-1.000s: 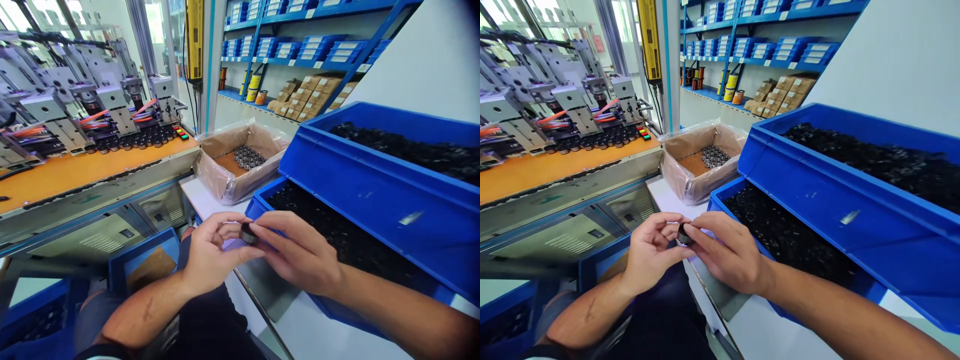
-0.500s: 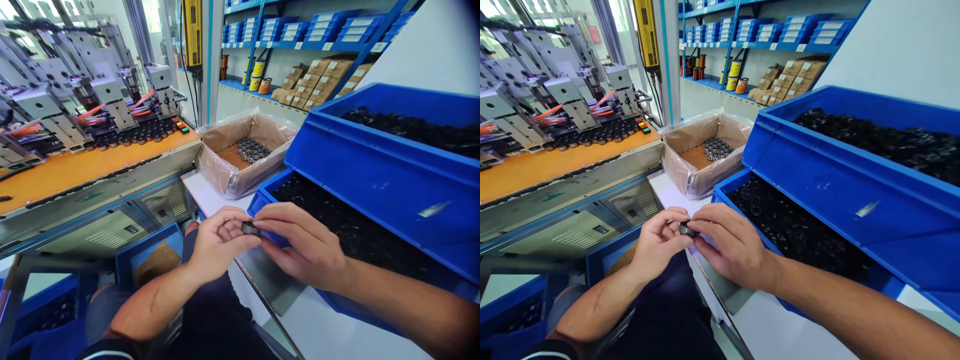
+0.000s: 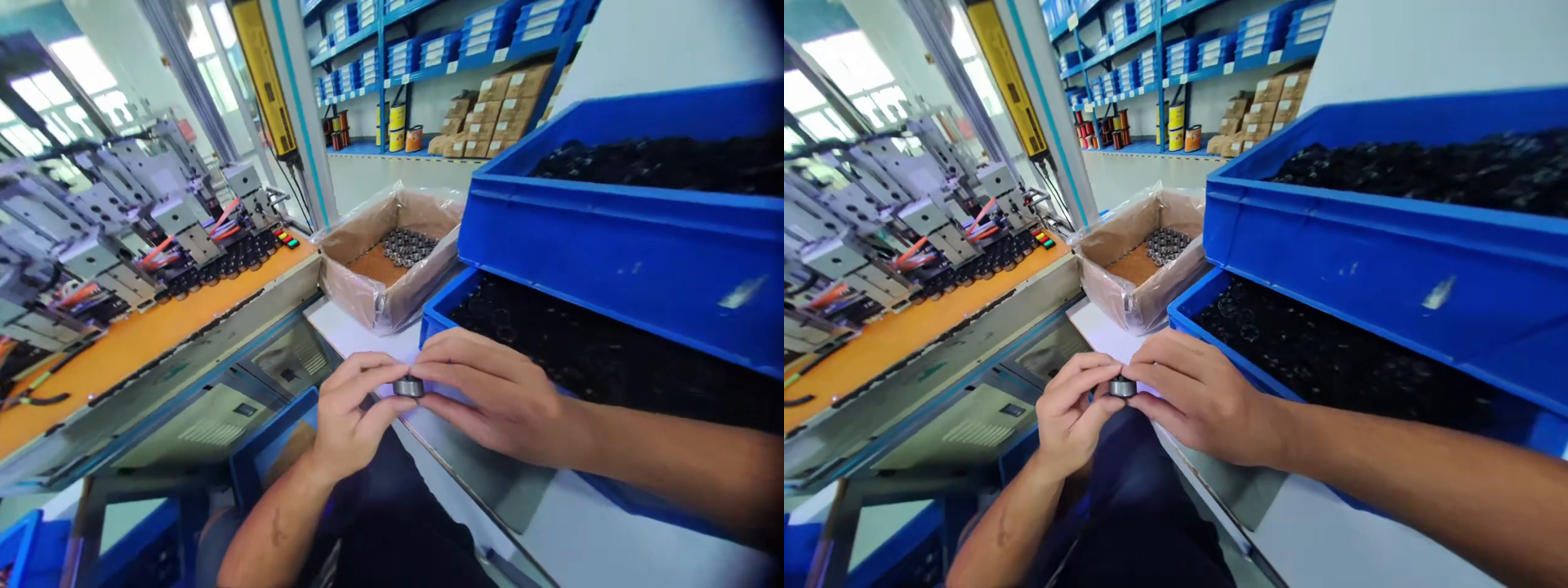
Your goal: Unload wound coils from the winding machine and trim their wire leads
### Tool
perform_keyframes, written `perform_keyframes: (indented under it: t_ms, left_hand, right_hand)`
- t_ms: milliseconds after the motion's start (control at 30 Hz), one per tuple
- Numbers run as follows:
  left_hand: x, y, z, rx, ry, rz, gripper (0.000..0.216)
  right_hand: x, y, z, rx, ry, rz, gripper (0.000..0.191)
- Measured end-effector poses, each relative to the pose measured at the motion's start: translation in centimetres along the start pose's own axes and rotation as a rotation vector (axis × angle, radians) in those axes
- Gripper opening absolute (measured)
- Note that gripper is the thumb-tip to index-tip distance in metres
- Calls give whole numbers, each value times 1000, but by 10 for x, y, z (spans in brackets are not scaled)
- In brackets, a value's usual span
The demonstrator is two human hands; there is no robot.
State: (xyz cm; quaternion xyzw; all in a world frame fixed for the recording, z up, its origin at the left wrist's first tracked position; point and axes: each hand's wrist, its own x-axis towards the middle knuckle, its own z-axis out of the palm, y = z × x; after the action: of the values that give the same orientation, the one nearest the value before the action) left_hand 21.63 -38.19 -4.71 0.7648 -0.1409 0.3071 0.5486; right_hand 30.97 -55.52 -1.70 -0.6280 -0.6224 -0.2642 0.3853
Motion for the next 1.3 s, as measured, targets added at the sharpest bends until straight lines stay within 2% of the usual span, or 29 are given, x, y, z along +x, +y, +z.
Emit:
perform_keyframes:
  t_ms: [100, 200, 300, 400, 467, 533, 633, 733, 867, 1067, 1167, 1233, 1300]
  left_hand:
    - [2, 0, -4, 114, -7, 75, 30]
    - [1, -1, -2, 96, 16, 54, 27]
    - [-1, -5, 4, -61, 64, -64, 22]
    - [-2, -7, 12, -332, 110, -273, 22]
    - [-1, -7, 16, -495, 91, -378, 25]
    - [0, -5, 19, -564, 64, -402, 34]
    - [0, -5, 22, -543, 54, -445, 43]
    - [-2, -5, 23, -641, 16, -517, 40]
    - [-3, -7, 21, -756, -41, -460, 27]
    - [-9, -4, 12, -448, -111, -389, 29]
    - [-6, -2, -5, -268, -142, -371, 27]
    - [5, -5, -36, -18, -80, -284, 22]
    - [19, -7, -89, 367, 40, -213, 15]
  right_hand:
    - [-2, 0, 2, -15, -13, -18, 13]
    - [-3, 0, 2, -28, 3, -47, 13]
    - [-3, 2, 0, -27, 22, -8, 11]
    - [-2, 4, -3, 3, 49, 51, 17]
    - [-1, 5, -4, -2, 60, 53, 19]
    - [-1, 4, -4, -18, 58, 45, 19]
    - [-1, 3, -2, -17, 54, 38, 18]
    - [-1, 1, -1, 19, 48, 34, 19]
    - [-1, 0, -3, 40, 24, 47, 19]
    - [-4, -6, -2, -4, -44, 47, 18]
    - [-12, -3, 1, -52, -124, 75, 20]
    - [-19, 8, 4, -87, -158, 87, 30]
    - [-25, 21, 9, -75, -147, 139, 36]
